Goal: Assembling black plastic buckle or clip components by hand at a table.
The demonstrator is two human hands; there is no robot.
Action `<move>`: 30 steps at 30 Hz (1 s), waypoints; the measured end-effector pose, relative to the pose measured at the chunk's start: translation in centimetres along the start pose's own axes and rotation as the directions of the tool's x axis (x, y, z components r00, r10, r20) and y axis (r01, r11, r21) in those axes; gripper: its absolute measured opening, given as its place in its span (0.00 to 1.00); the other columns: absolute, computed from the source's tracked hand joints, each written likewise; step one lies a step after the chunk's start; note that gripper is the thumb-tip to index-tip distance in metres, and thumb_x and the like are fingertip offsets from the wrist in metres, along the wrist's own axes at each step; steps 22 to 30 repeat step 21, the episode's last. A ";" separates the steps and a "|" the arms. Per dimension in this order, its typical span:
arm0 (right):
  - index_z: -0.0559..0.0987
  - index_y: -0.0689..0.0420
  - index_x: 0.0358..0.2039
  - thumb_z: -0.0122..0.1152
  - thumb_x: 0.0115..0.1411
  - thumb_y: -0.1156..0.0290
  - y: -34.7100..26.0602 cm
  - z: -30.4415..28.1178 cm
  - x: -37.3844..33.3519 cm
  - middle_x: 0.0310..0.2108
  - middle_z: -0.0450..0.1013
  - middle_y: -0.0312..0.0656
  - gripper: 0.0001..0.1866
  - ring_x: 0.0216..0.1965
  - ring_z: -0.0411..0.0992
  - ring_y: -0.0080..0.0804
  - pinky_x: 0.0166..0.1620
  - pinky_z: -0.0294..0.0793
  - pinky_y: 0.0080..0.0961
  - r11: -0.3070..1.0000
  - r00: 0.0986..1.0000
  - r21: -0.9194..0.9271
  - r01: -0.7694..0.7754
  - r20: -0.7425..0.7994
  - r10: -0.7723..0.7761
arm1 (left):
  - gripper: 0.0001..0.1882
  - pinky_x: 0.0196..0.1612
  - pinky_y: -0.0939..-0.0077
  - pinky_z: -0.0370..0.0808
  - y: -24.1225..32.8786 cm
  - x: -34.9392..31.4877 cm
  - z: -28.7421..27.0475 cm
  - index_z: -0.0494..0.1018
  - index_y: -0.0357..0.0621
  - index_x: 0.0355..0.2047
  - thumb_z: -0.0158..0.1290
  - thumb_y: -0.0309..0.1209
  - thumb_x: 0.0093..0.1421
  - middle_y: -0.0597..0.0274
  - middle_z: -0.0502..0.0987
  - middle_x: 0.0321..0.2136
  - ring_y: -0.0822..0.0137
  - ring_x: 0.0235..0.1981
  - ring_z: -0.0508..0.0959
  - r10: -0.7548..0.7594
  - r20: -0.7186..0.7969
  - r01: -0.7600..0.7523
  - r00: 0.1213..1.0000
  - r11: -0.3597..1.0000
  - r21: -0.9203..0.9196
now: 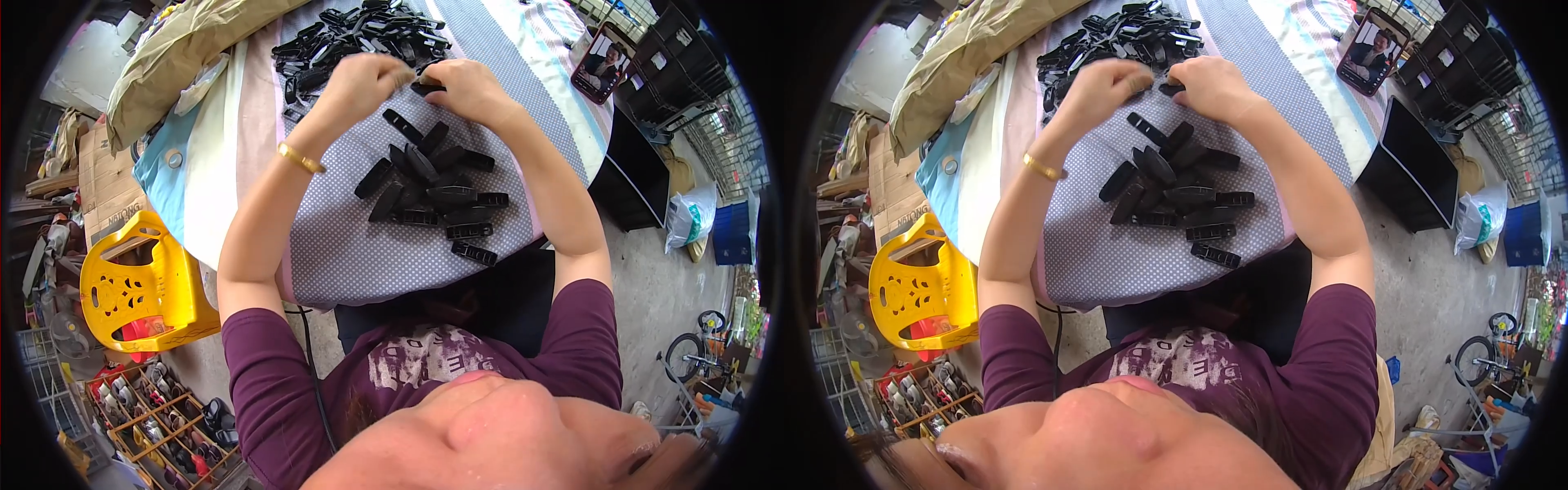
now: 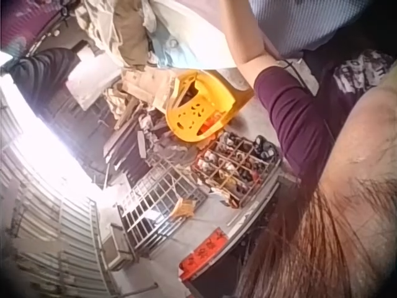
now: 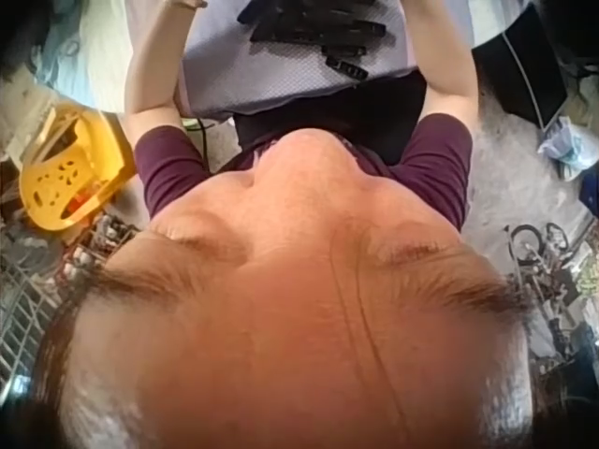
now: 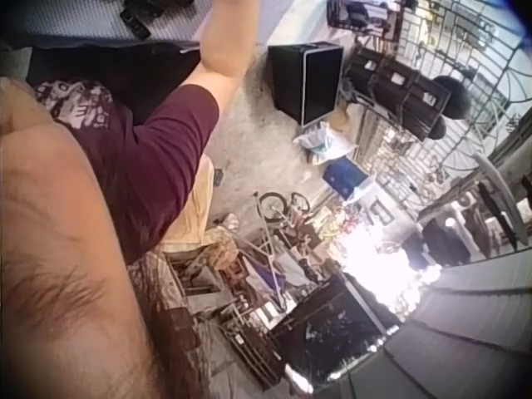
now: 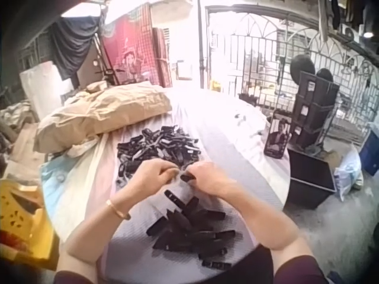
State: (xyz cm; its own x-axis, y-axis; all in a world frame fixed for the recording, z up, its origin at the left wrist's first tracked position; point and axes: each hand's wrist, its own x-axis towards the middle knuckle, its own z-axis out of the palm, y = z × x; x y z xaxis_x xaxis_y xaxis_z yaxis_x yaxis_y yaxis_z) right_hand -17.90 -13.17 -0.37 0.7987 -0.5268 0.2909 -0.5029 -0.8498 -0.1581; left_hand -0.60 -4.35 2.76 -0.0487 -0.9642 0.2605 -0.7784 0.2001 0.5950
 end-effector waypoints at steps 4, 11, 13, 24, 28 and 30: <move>0.76 0.55 0.39 0.60 0.45 0.69 1.2 -2.9 -0.4 0.29 0.74 0.44 0.18 0.32 0.74 0.35 0.35 0.72 0.29 0.981 0.981 0.186 -0.052 0.196 0.015 | 0.12 0.35 0.69 0.73 -1.4 3.9 1.9 0.78 0.44 0.29 0.54 0.38 0.49 0.53 0.77 0.23 0.57 0.28 0.77 0.105 -0.137 -0.097 0.985 0.993 0.071; 0.73 0.62 0.41 0.61 0.52 0.70 5.5 -1.8 0.4 0.30 0.73 0.39 0.16 0.31 0.74 0.25 0.34 0.76 0.18 0.509 0.948 0.861 0.003 -0.164 0.272 | 0.13 0.38 0.63 0.72 -1.0 6.5 5.4 0.77 0.41 0.26 0.58 0.37 0.45 0.49 0.76 0.26 0.52 0.31 0.76 0.151 -0.025 -0.132 0.988 0.922 0.363; 0.74 0.62 0.40 0.61 0.53 0.70 4.9 -1.2 0.8 0.30 0.73 0.39 0.15 0.31 0.74 0.26 0.35 0.76 0.19 0.390 0.927 0.917 0.084 -0.216 0.307 | 0.11 0.36 0.67 0.73 -0.6 5.5 5.0 0.77 0.39 0.32 0.57 0.29 0.46 0.50 0.77 0.26 0.58 0.30 0.77 0.128 -0.202 -0.099 0.971 0.984 0.145; 0.72 0.63 0.43 0.63 0.51 0.66 0.0 0.0 0.8 0.38 0.73 0.45 0.21 0.36 0.74 0.30 0.41 0.75 0.24 0.524 0.943 0.851 0.037 -0.204 0.263 | 0.21 0.33 0.82 0.77 -1.6 0.8 3.2 0.67 0.38 0.49 0.54 0.26 0.54 0.59 0.74 0.36 0.73 0.34 0.75 -0.227 -0.136 -0.021 0.964 0.445 -0.895; 0.72 0.63 0.43 0.63 0.51 0.66 0.0 0.0 0.8 0.38 0.73 0.45 0.21 0.36 0.74 0.30 0.41 0.75 0.24 0.524 0.943 0.851 0.037 -0.204 0.263 | 0.21 0.33 0.82 0.77 -1.6 0.8 3.2 0.67 0.38 0.49 0.54 0.26 0.54 0.59 0.74 0.36 0.73 0.34 0.75 -0.227 -0.136 -0.021 0.964 0.445 -0.895; 0.72 0.63 0.43 0.63 0.51 0.66 0.0 0.0 0.8 0.38 0.73 0.45 0.21 0.36 0.74 0.30 0.41 0.75 0.24 0.524 0.943 0.851 0.037 -0.204 0.263 | 0.21 0.33 0.82 0.77 -1.6 0.8 3.2 0.67 0.38 0.49 0.54 0.26 0.54 0.59 0.74 0.36 0.73 0.34 0.75 -0.227 -0.136 -0.021 0.964 0.445 -0.895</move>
